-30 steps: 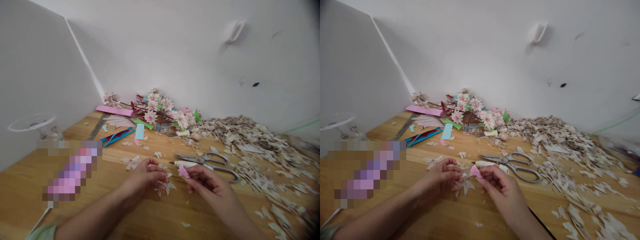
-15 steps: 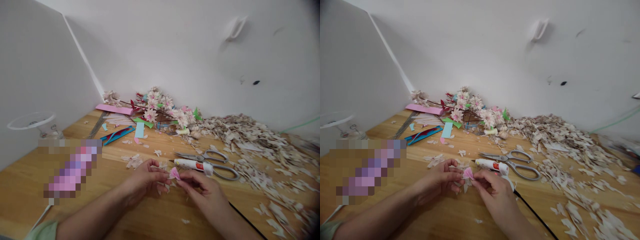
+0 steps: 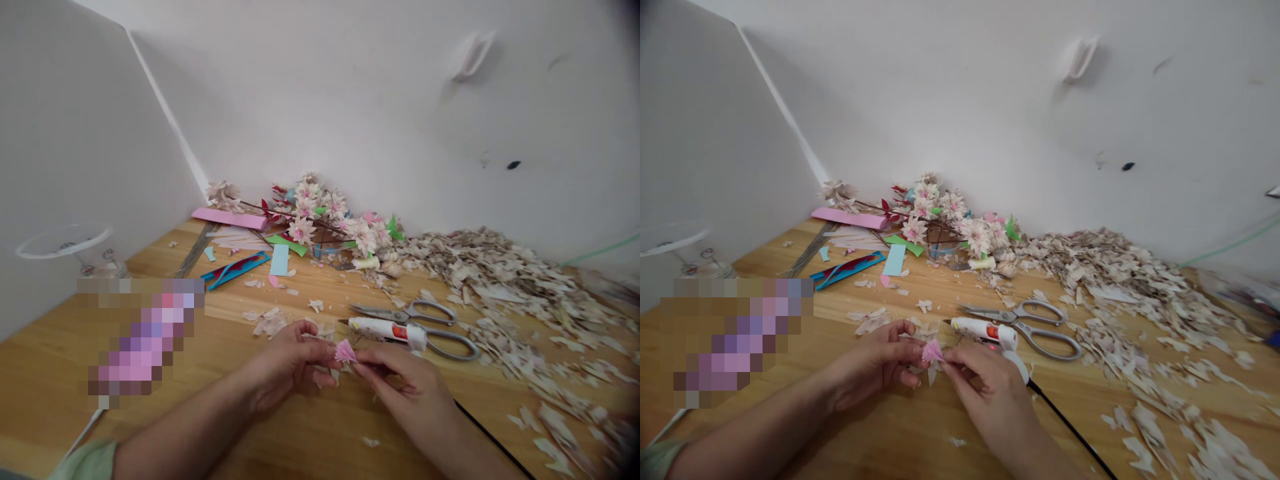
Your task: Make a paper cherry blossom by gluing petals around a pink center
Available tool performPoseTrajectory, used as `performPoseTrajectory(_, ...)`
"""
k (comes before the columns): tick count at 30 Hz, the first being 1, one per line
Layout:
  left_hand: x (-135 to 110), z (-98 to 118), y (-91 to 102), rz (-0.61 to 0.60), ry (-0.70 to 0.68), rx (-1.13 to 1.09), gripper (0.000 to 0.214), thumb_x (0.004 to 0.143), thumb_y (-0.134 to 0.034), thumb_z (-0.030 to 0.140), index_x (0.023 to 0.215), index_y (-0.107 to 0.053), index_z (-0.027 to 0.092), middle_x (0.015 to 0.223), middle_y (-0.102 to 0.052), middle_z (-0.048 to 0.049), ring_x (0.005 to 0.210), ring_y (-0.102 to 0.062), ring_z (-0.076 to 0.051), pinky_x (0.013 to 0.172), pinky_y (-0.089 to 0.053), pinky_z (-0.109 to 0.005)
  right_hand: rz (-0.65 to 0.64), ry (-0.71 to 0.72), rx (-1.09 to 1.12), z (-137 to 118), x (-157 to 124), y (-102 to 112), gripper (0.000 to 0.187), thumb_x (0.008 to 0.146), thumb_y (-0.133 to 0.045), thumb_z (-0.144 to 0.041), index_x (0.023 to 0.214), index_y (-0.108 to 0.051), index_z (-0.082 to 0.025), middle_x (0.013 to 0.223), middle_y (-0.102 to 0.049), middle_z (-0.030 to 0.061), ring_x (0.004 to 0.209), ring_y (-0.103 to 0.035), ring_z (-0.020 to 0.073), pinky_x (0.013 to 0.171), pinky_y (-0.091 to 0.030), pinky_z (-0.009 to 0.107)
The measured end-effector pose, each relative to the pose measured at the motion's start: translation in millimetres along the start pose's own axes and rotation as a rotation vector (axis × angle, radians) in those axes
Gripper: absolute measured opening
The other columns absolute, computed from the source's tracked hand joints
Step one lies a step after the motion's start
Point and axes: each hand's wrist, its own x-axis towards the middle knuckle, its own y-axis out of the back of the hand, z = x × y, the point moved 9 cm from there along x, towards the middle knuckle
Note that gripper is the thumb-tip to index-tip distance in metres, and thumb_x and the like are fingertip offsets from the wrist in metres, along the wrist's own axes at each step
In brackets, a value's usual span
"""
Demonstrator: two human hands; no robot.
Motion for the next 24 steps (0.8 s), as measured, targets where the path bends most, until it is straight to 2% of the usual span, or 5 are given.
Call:
performPoseTrajectory(7, -0.7, -0.5, 0.4, -0.011, 0.028, -0.047, 0.028, 0.064, -0.066, 0.009, 0.078, -0.043, 0.017, 0.064, -0.066, -0.0027, 0.061, -0.066, -0.014, 0.05, -0.054, -0.021, -0.027, -0.17, 0.193, 19.6, -2.8, -6.9, 0.009, 0.08, -0.059, -0.028, 0.081, -0.068, -0.026, 0.073, -0.069, -0.0006, 0.064, -0.063, 0.0148, 0.057, -0.05, 0.024)
performPoseTrajectory(12, -2.1, 3.0, -2.7, -0.066, 0.007, -0.099, 0.015, 0.073, -0.056, 0.012, 0.081, -0.044, 0.017, 0.069, -0.067, -0.0036, 0.066, -0.067, -0.015, 0.051, -0.055, -0.023, -0.089, -0.42, 0.635, 36.8, -7.1, -30.1, 0.018, 0.073, -0.068, -0.039, 0.076, -0.064, -0.022, 0.063, -0.064, -0.0016, 0.056, -0.06, 0.0124, 0.048, -0.048, 0.022)
performPoseTrajectory(17, -1.2, 7.9, -3.9, -0.056, -0.059, -0.014, 0.024, 0.07, -0.061, 0.016, 0.081, -0.04, 0.018, 0.079, -0.069, -0.0078, 0.066, -0.066, -0.015, 0.05, -0.053, -0.023, -0.153, -0.637, 1.014, 36.1, -10.9, -48.2, 0.027, 0.063, -0.078, -0.038, 0.073, -0.062, -0.018, 0.064, -0.066, -0.0021, 0.051, -0.06, 0.0083, 0.04, -0.045, 0.015)
performPoseTrajectory(21, 0.3, 19.3, 1.8, 0.006, -0.22, 0.143, 0.034, 0.064, -0.069, 0.023, 0.078, -0.039, 0.019, 0.08, -0.064, -0.0039, 0.062, -0.061, -0.013, 0.047, -0.05, -0.022, -0.237, -0.773, 1.218, 30.5, -17.4, -55.9, 0.022, 0.066, -0.078, -0.03, 0.076, -0.064, -0.017, 0.069, -0.069, -0.0015, 0.047, -0.059, 0.0047, 0.038, -0.042, 0.011)
performPoseTrajectory(24, -10.9, 43.1, 2.4, 0.082, -0.512, 0.361, 0.033, 0.065, -0.069, 0.023, 0.077, -0.039, 0.02, 0.082, -0.059, -0.0006, 0.065, -0.056, -0.01, 0.048, -0.048, -0.02, -0.265, -0.8, 1.266, 29.0, -18.7, -58.3, 0.019, 0.066, -0.078, -0.028, 0.077, -0.066, -0.017, 0.068, -0.069, -0.0007, 0.046, -0.059, 0.0043, 0.037, -0.043, 0.01)
